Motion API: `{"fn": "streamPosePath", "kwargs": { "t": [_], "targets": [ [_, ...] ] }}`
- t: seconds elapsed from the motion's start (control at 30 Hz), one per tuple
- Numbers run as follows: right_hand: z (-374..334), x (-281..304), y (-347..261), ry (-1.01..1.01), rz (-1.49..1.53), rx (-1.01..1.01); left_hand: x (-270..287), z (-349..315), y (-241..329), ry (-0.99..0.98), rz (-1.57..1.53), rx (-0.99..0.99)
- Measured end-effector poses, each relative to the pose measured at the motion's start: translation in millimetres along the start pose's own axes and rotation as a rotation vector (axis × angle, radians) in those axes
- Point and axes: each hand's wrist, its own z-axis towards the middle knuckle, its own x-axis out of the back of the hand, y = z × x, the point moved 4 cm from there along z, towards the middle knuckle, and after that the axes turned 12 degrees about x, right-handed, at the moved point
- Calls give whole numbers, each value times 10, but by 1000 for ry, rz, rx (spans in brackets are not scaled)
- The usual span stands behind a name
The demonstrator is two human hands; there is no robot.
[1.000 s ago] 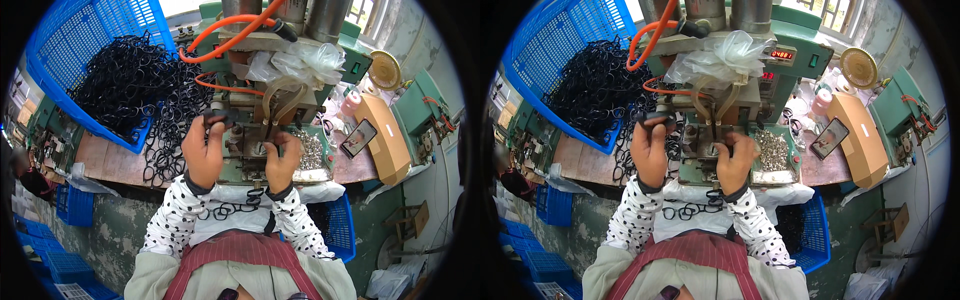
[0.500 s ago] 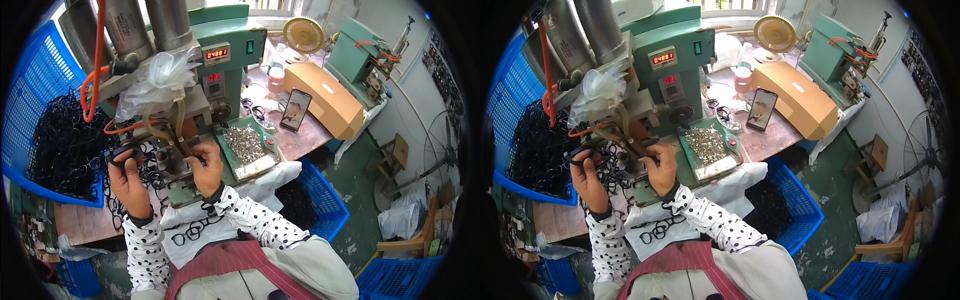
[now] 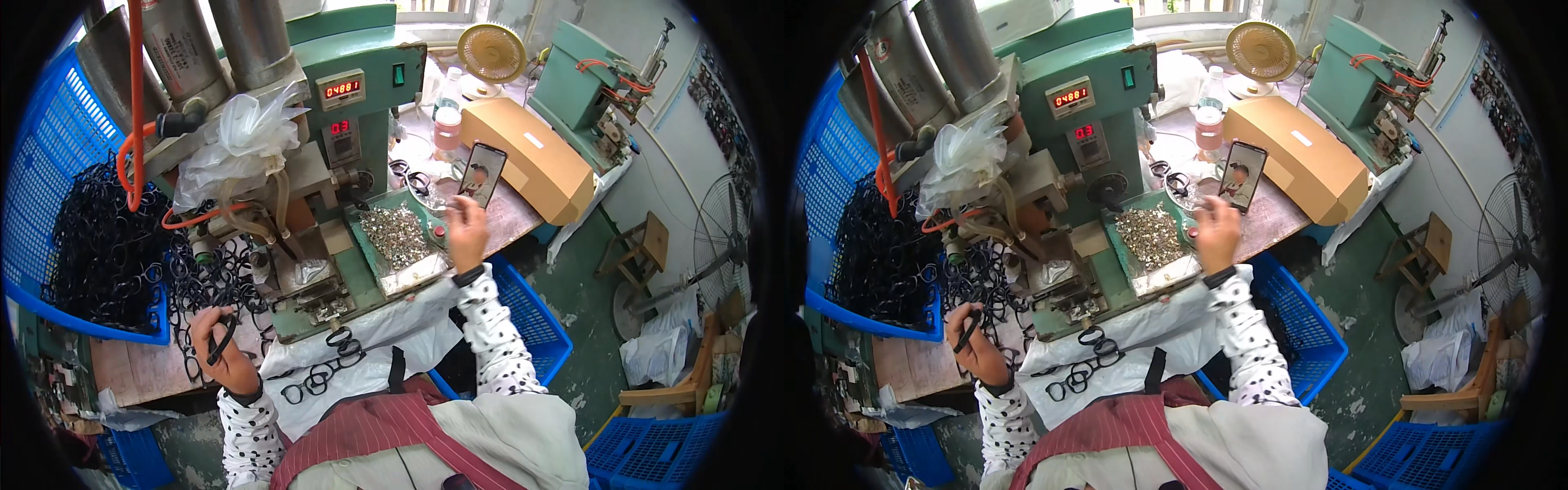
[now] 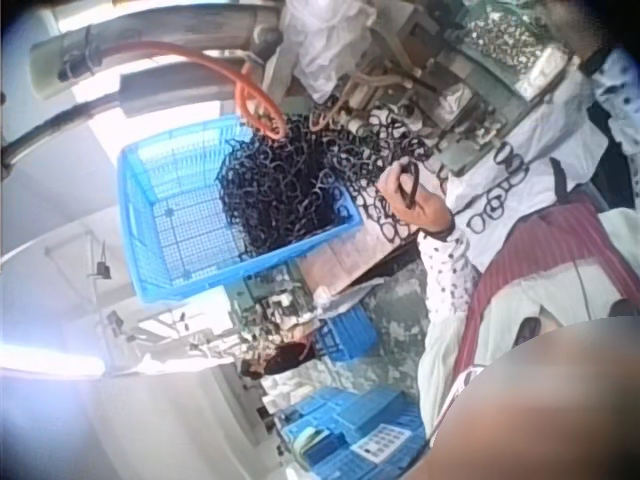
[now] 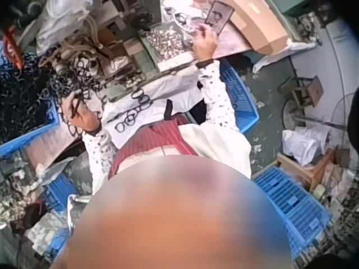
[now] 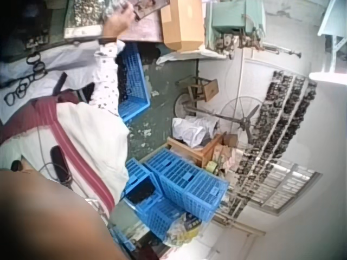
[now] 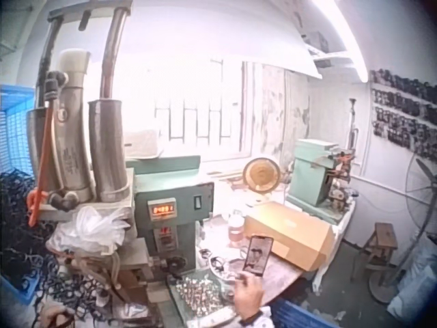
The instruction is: The person assembles eyeglasses by inserting metal nose pads into black frames using a press machine. They repeatedly pick up frames, place them in the machine, add nose pads, and operate the press to attach the parts.
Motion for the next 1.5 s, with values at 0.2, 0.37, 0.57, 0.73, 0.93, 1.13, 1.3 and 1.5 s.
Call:
{"fn": "streamPosePath", "kwargs": {
  "t": [0.2,0.37,0.57,0.73,0.93,1.13,1.3,1.5],
  "targets": [
    [-271,382,1199,-311,-564,4,19,-189,-252,15,-4,117],
    [-375,362,1291,-338,-622,144,24,-266,-331,-6,36,162],
    [-336,298,1249,-497,-700,228,39,-316,-418,-10,47,186],
    [-291,201,1222,-677,-809,299,16,-339,-451,-16,44,209],
    [-216,102,1188,-775,-817,267,-5,-360,-494,-21,55,245],
    [-125,49,1180,-676,-827,192,60,-367,-558,-18,63,243],
    [241,34,1154,-479,-824,258,59,-370,-630,-19,42,251],
    [641,-46,1033,-512,-925,223,25,-349,-585,-6,124,237]
  ]
}}
